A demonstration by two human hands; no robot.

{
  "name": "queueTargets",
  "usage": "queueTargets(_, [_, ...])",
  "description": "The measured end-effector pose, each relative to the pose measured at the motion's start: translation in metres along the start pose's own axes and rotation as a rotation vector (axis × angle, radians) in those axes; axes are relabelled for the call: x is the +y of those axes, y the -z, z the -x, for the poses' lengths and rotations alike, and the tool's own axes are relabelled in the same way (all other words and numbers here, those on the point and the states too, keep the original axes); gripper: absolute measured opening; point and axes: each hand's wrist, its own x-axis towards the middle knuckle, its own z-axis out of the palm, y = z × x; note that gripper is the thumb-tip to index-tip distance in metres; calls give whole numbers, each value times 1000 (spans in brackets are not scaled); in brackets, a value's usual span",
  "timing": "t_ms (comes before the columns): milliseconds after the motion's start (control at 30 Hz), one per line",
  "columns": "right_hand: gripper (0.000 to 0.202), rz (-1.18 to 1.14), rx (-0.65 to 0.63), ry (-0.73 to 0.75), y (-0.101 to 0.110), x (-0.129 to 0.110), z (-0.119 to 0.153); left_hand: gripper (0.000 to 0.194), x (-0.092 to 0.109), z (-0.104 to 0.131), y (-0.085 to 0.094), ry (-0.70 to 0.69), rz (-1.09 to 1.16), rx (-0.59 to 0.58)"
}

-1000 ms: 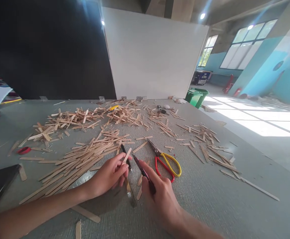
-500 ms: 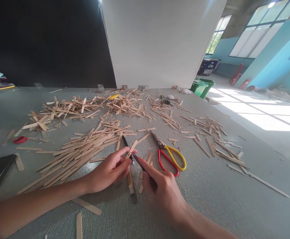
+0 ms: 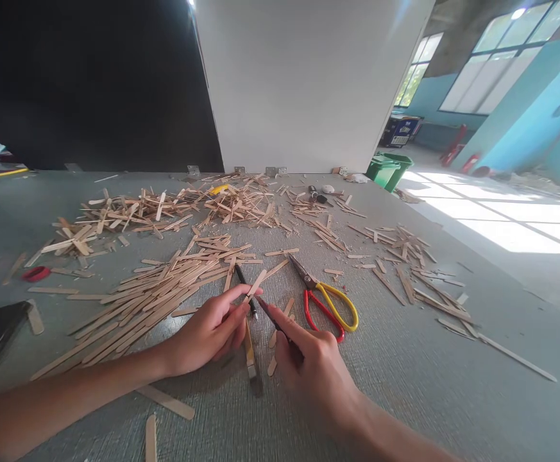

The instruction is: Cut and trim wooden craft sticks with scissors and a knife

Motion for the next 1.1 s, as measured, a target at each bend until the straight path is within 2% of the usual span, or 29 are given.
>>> queueTargets(300, [47, 5, -7, -2, 0, 0, 1, 42, 1, 0, 0, -37, -30, 14])
queueTargets(533, [48, 4, -21, 15, 0, 1, 1, 38, -6, 1, -4, -77, -44, 62])
queueTargets(1100, [47, 24, -6, 46, 0, 0, 1, 38, -8, -1, -2, -126, -134, 52])
